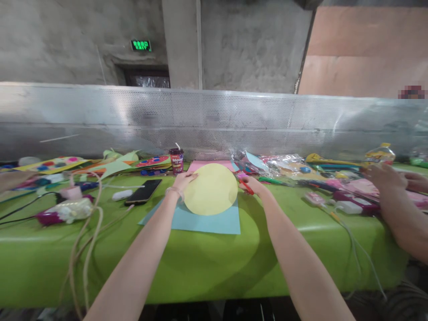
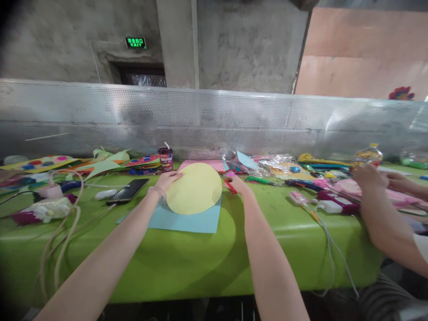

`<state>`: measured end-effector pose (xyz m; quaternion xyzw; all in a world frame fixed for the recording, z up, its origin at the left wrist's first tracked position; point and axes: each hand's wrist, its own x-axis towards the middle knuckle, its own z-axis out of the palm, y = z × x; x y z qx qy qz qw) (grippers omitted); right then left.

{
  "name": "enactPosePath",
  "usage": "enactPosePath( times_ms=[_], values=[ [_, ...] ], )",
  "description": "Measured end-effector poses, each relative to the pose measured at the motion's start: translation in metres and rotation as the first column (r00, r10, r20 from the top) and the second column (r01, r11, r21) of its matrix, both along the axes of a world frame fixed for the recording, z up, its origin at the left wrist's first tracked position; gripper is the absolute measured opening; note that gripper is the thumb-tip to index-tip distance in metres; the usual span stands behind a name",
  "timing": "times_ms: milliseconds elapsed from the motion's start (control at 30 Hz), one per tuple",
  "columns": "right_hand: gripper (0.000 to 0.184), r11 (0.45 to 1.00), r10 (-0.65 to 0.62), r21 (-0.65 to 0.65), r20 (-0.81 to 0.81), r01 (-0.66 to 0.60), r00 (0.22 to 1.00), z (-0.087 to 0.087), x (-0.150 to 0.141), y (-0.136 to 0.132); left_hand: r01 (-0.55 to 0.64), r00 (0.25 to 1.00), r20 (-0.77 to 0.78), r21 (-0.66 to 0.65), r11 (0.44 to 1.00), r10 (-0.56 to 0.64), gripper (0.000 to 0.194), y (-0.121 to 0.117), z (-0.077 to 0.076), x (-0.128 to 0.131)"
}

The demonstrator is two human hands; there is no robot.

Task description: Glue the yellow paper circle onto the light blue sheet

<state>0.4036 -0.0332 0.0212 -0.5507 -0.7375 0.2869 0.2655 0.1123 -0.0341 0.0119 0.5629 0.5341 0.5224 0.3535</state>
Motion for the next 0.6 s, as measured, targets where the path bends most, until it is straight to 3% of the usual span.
enactPosePath(
  times_ms=[367, 600],
  values=[
    [0.019, 1.000, 0.020, 0.018, -0.014, -0.019, 1.000, -0.008, 0.005, 0.009, -0.003, 1.000, -0.011, 0.039, 0.999, 0.004, 0.021, 0.006, -0.005, -0.003],
    [0.020, 0.999, -0.037, 0.034, -0.109, 0.041, 0.993, -0.007, 0.005, 0.010, 0.044, 0.998, -0.034, 0.020, 0.999, -0.044, 0.021, 0.008, -0.007, -0.005]
  ],
)
